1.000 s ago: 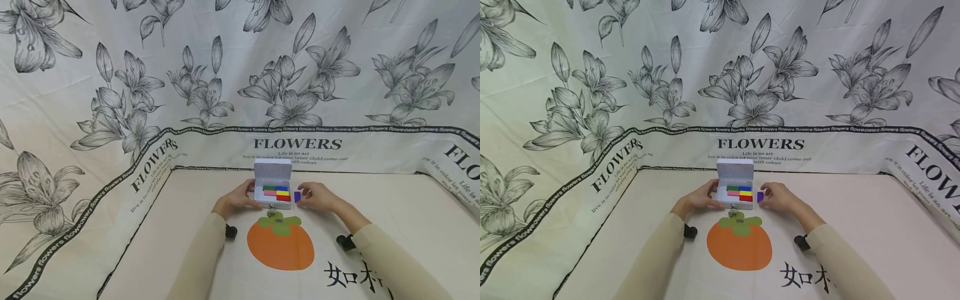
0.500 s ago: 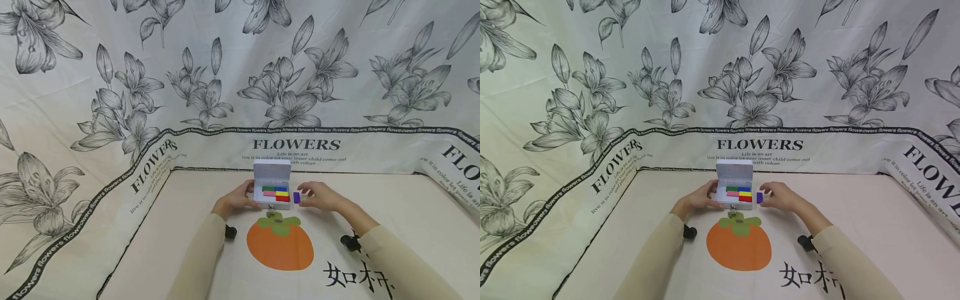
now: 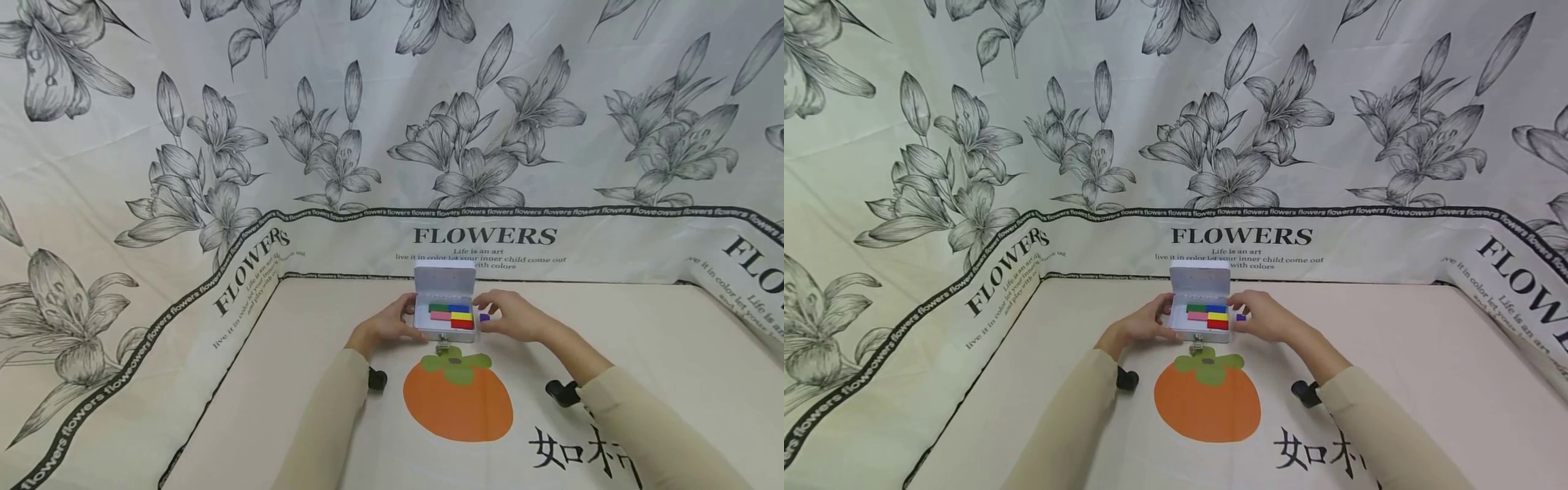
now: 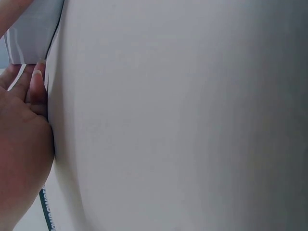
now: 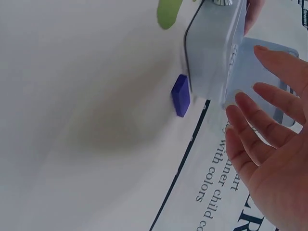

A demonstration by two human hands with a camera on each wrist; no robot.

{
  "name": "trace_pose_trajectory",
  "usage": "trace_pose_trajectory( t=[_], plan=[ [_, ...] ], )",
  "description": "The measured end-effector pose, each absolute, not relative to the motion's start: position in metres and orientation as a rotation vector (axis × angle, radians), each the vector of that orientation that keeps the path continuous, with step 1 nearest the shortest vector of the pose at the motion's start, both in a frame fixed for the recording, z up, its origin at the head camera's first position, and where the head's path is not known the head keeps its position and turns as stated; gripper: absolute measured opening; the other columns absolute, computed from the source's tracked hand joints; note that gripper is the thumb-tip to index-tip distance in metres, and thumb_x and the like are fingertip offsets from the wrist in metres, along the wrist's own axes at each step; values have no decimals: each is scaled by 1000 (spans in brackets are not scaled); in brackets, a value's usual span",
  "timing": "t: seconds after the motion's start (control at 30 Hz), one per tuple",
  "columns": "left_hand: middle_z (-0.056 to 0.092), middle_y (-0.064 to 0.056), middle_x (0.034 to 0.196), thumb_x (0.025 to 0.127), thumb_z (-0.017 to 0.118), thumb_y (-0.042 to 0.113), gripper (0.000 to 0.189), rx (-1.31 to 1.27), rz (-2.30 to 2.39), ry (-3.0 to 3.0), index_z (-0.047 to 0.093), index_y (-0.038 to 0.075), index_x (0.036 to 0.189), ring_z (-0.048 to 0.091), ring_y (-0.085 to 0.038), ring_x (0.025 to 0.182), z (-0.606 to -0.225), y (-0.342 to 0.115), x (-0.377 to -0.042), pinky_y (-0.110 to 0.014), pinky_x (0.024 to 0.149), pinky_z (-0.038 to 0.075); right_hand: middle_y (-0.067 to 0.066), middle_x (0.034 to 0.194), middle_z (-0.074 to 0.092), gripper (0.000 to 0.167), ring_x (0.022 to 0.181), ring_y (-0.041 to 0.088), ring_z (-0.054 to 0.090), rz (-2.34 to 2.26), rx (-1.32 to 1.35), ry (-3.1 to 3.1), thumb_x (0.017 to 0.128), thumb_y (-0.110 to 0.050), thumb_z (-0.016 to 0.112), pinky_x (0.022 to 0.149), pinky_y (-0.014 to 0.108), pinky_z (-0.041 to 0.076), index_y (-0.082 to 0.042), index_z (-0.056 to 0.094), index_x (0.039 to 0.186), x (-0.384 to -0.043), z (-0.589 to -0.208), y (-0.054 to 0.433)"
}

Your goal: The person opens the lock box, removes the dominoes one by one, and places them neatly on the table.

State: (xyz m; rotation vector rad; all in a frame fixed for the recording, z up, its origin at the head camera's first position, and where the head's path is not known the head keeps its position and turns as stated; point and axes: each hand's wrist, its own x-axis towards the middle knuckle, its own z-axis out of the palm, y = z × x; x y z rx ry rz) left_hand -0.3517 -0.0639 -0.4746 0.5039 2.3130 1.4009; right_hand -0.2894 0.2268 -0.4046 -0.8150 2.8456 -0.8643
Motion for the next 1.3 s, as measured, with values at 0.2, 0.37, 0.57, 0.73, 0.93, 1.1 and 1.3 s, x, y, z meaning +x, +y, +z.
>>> trace_pose_trajectory(
  t=[0.2,0.37,0.57,0.73,0.93,1.1,1.3],
  plan=[
    [52,-5,137,74,92,15,102,476,1408,2313,34,20,158,45,-23,127,-477,-64,-352,-42,115,33,25,124,66,44,105,38,62,-883,-869,2820,92,-12,75,91,55,52,9,62,128,-295,-407,211],
    [52,-5,137,74,92,13,102,484,1427,2297,34,19,158,45,-22,126,-476,-65,-352,-42,115,34,25,122,66,42,105,40,62,-901,-896,2809,91,-9,75,92,57,51,9,63,127,-302,-409,198],
    [52,-4,136,75,91,13,102,498,1418,2301,33,18,158,46,-21,125,-475,-65,-352,-42,114,34,26,121,67,44,106,40,63,-885,-898,2812,90,-7,75,93,54,51,10,62,128,-309,-414,188],
    [52,-5,135,75,91,13,100,507,1415,2301,34,18,157,46,-21,124,-475,-65,-352,-41,112,35,26,122,66,45,110,41,64,-884,-902,2803,91,-8,74,96,54,51,11,61,129,-314,-418,181],
    [52,-5,134,75,91,12,98,509,1421,2298,35,18,156,46,-20,121,-474,-65,-352,-40,109,36,22,113,70,37,103,37,65,-846,-918,2821,90,-8,75,92,52,51,9,65,121,-320,-425,173],
    [52,-4,132,75,91,14,98,504,1411,2304,36,20,156,47,-19,120,-476,-65,-353,-39,107,36,13,99,70,28,89,30,61,-756,-916,2862,88,-7,75,82,44,49,6,69,113,-324,-429,167],
    [52,-4,132,75,91,14,98,506,1413,2305,36,20,156,46,-20,120,-475,-65,-352,-40,108,36,2,83,64,16,77,20,53,-676,-887,2897,88,-8,76,74,38,46,1,71,100,-324,-429,163]
  ],
)
